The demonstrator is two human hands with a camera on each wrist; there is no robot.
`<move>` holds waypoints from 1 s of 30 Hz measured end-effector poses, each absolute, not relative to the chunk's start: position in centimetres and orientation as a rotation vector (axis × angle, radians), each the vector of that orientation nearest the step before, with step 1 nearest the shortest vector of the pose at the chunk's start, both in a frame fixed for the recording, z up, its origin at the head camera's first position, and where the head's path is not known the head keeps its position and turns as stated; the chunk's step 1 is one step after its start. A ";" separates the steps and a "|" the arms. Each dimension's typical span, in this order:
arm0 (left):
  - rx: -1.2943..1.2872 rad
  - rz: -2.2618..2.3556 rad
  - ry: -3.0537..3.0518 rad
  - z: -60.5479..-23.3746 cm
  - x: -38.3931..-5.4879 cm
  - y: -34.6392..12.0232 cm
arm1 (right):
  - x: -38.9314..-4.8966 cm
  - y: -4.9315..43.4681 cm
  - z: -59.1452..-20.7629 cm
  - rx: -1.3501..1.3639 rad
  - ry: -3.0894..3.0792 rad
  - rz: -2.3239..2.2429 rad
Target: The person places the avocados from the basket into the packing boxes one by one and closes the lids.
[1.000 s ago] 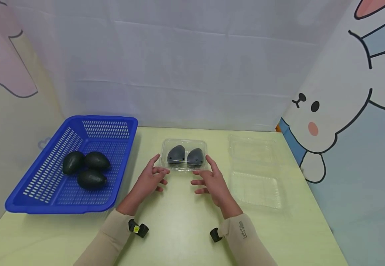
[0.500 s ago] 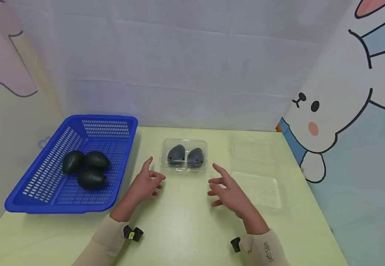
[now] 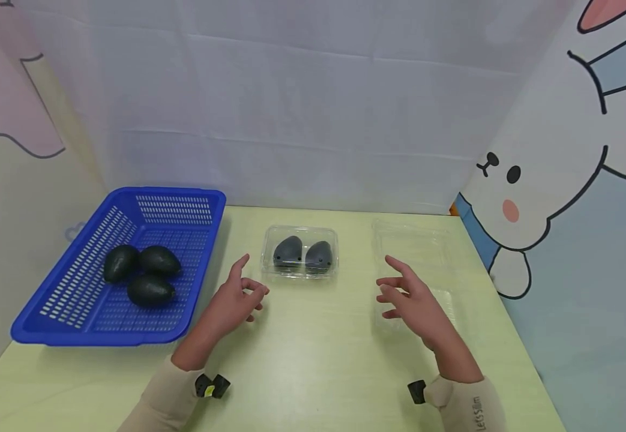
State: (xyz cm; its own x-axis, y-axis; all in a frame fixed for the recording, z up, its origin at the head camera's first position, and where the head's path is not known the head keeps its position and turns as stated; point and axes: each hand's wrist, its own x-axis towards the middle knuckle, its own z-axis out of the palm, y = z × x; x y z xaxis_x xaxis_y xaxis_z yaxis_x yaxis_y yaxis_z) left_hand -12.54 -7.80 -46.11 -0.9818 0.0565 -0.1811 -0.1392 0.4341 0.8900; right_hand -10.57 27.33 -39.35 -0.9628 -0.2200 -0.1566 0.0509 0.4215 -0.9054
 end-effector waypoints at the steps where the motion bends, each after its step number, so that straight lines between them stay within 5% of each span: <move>1: -0.066 1.579 2.497 -45.8 -12.4 -7.8 | -10.6 27.6 -39.3 -0.147 2.446 -1.549; 30: 0.205 1.544 2.683 -37.8 -10.6 -11.0 | -10.3 34.5 -39.3 0.139 2.875 -1.320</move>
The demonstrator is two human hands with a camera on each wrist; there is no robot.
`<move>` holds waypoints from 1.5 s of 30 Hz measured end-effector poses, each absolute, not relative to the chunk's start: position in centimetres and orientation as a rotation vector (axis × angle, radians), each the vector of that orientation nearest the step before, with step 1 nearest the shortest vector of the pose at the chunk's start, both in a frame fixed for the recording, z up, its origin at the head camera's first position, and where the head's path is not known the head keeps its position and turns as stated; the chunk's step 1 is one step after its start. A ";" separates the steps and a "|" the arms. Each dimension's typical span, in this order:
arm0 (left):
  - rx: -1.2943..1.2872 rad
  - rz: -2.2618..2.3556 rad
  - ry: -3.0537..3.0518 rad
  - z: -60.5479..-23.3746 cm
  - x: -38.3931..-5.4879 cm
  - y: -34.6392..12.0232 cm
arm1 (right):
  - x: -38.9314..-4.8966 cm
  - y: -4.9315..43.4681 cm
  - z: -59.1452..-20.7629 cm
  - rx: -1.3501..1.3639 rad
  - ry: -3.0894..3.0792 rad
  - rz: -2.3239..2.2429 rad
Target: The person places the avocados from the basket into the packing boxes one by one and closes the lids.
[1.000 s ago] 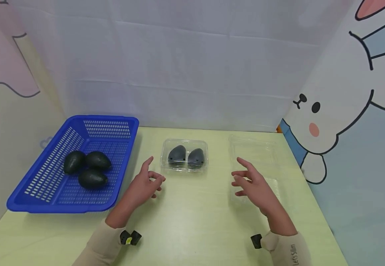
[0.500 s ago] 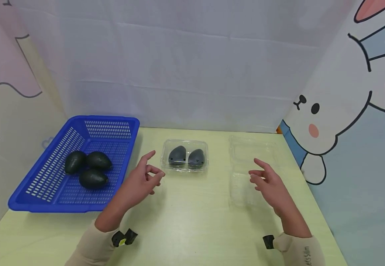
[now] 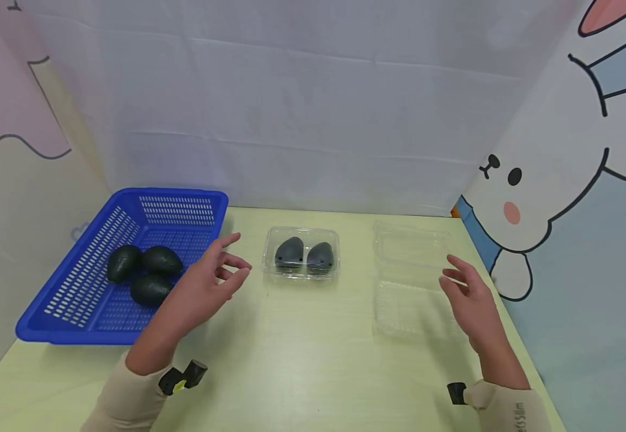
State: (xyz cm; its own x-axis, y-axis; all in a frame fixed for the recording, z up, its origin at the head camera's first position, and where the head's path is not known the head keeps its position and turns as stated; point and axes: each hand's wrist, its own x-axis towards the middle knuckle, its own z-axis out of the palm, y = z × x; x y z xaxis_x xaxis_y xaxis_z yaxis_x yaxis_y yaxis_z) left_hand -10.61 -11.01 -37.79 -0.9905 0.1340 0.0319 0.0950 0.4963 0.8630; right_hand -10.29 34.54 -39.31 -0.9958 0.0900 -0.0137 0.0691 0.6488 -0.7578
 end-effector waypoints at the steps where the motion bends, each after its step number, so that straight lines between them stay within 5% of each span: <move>1: 0.213 1.524 2.697 -37.6 -10.7 -11.3 | -10.3 34.8 -39.3 -0.149 -2.828 1.280; 20: 0.208 1.075 2.868 -34.5 -13.3 -19.3 | -10.1 40.9 -40.6 -0.433 -2.931 1.271; 45: 0.205 0.603 2.888 -38.0 -19.5 -26.3 | -10.5 43.1 -44.5 -0.429 -3.027 1.562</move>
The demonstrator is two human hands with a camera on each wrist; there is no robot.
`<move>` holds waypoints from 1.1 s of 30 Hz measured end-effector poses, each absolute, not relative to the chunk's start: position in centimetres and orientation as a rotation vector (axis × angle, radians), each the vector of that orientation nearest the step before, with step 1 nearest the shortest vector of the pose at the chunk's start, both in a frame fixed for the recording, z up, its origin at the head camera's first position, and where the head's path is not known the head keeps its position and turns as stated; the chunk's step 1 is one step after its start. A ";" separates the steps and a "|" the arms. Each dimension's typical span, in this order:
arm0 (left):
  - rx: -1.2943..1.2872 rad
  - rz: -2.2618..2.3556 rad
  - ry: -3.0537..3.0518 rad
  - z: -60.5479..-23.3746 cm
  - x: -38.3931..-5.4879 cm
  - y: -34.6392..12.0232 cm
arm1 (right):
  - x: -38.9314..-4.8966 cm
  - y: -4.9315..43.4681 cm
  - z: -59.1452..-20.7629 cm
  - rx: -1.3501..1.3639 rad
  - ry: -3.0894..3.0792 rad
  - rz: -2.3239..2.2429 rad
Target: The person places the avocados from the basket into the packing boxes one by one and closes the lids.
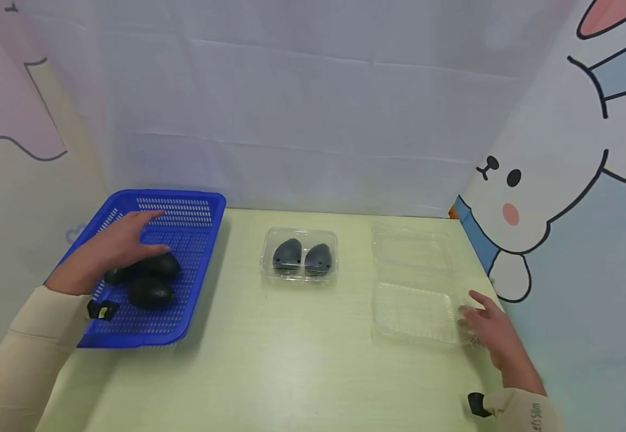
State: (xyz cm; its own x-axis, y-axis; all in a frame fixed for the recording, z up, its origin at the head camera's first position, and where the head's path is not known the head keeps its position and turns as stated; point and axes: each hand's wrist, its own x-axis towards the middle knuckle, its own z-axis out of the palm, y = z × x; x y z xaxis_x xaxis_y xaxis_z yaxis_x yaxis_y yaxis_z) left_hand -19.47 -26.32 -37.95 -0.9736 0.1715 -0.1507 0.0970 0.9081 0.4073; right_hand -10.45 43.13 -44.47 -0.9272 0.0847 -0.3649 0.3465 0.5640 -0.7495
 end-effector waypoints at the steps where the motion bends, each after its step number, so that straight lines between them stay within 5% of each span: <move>1: 0.207 0.585 2.889 -38.1 -19.6 -26.4 | -10.4 43.0 -44.5 0.347 2.515 -1.295; 33: 0.281 0.402 2.843 -43.2 -20.6 -26.3 | -7.1 40.1 -45.4 0.419 2.414 -1.444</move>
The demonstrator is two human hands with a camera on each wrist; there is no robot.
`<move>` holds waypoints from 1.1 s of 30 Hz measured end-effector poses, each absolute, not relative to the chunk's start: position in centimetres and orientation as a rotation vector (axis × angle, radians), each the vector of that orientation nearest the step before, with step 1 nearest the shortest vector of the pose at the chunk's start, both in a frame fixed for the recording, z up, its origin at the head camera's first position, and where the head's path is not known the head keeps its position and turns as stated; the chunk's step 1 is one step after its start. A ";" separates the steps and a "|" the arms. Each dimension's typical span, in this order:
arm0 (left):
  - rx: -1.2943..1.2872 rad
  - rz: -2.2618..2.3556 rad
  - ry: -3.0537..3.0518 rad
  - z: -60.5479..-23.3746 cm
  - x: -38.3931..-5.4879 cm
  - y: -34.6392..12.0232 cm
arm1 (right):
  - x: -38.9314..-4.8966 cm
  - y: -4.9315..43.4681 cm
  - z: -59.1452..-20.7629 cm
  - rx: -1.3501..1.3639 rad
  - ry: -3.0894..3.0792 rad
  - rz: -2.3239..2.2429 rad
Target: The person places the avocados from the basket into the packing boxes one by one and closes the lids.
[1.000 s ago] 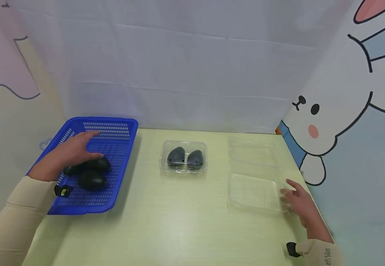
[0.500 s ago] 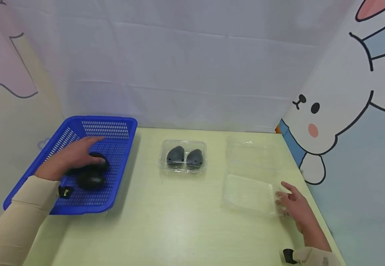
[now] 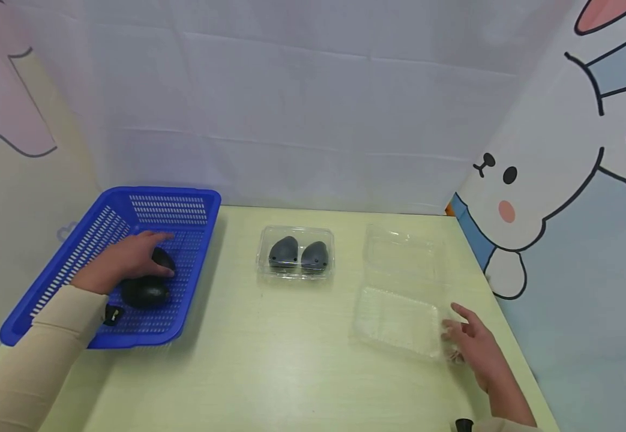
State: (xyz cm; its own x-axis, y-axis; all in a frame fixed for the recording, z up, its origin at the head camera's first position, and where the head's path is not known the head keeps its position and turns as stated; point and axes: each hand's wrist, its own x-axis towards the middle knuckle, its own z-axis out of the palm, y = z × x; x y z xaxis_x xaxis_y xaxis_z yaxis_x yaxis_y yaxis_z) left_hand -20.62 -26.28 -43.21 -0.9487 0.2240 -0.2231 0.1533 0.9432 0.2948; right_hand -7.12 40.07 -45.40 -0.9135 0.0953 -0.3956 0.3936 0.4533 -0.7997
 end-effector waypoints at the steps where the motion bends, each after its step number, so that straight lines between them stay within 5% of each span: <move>1: 0.277 0.399 2.840 -43.2 -20.6 -26.2 | -7.0 40.0 -45.4 0.423 2.411 -1.442; 33: 0.369 0.357 2.794 -43.7 -21.2 -26.3 | -4.6 36.8 -45.3 0.475 2.394 -1.401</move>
